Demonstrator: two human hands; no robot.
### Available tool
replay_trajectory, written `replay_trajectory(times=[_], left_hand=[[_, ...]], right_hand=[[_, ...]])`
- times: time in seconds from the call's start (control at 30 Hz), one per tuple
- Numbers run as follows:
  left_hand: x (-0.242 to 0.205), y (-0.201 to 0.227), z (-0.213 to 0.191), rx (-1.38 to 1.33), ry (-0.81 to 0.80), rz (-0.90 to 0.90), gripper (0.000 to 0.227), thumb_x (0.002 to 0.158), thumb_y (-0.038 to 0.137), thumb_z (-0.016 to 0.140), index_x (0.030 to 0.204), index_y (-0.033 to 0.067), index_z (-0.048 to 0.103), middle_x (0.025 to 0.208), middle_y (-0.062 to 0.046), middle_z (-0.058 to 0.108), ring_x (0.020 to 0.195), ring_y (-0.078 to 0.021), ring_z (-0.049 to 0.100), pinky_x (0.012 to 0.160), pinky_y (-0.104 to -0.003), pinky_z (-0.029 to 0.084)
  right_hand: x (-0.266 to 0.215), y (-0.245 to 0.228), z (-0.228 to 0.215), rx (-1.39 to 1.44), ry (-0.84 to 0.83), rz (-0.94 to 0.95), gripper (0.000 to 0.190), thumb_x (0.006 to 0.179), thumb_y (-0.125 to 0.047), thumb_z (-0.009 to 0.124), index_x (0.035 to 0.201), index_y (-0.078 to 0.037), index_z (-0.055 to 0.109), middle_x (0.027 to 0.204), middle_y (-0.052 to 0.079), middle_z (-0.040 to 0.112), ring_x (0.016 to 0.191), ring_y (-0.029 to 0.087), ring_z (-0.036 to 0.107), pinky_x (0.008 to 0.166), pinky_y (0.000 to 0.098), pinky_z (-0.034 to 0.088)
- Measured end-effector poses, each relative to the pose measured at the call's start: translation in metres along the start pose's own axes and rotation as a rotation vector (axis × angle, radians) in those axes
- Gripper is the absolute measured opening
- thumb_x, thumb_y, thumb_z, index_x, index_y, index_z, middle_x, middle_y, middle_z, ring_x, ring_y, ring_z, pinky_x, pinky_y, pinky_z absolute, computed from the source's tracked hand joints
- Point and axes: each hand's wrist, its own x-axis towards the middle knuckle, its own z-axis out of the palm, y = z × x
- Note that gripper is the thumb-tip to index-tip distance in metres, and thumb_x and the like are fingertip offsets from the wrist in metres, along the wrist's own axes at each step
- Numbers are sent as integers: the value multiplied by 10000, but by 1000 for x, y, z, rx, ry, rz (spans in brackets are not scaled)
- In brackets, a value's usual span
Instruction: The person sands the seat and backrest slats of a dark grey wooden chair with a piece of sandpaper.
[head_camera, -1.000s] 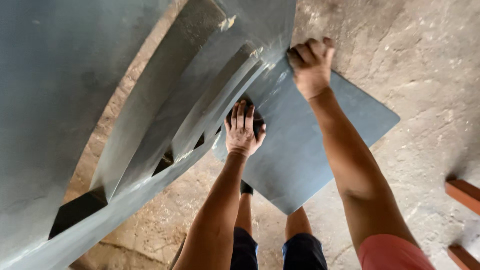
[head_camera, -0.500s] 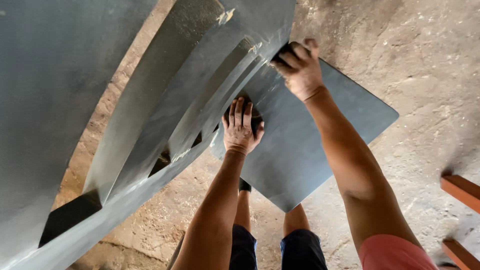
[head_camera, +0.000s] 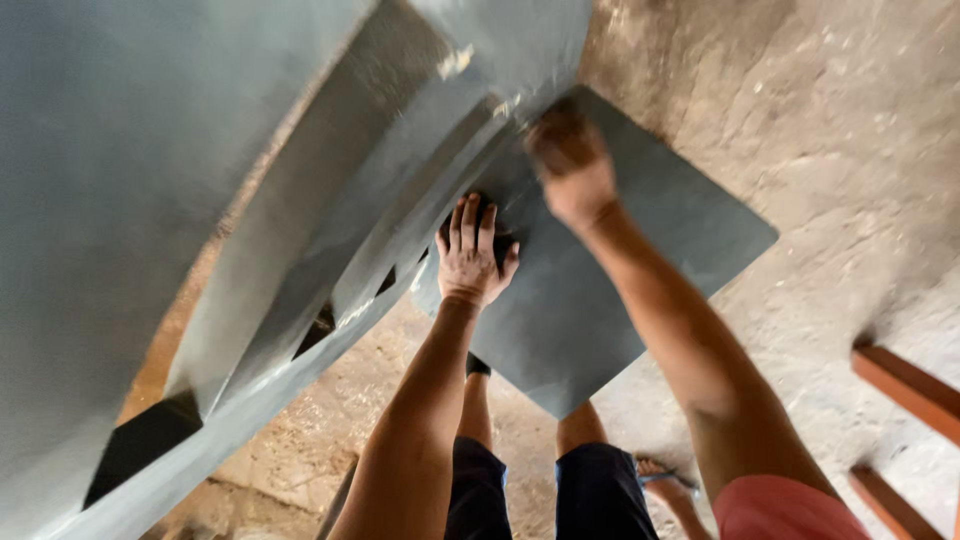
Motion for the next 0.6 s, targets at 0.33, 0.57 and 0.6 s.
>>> replay_trajectory(times=[0.33,0.57,0.6], left_hand=[[-1,2,-7,-9,-70,-35,713,902,474,607,1489,109,435,1607,-161,351,1460,-370,358,1120,-618,298],[3,-1,-2,45,-61,-29,609,1002,329,530,1551,99,404,1639,-147,327,1521,-362,327,1202,-602,281],[0,1,-2,11,-79,-54,618,1040,335,498,1579,67,359,1667,-148,291,1545,-356,290,1219,-600,257]], right_hand=[[-13,-1,15,11,-10,351,350,998,0,657,1340,-72,680,1487,215,582,1398,411,550,1123,319,442],[-41,32,-22,439,-282,183,316,992,0,621,1287,-110,643,1392,122,643,1380,330,550,1207,498,393],[-43,33,-26,454,-288,175,316,992,0,621,1287,-110,643,1392,122,643,1380,330,550,1207,498,393]])
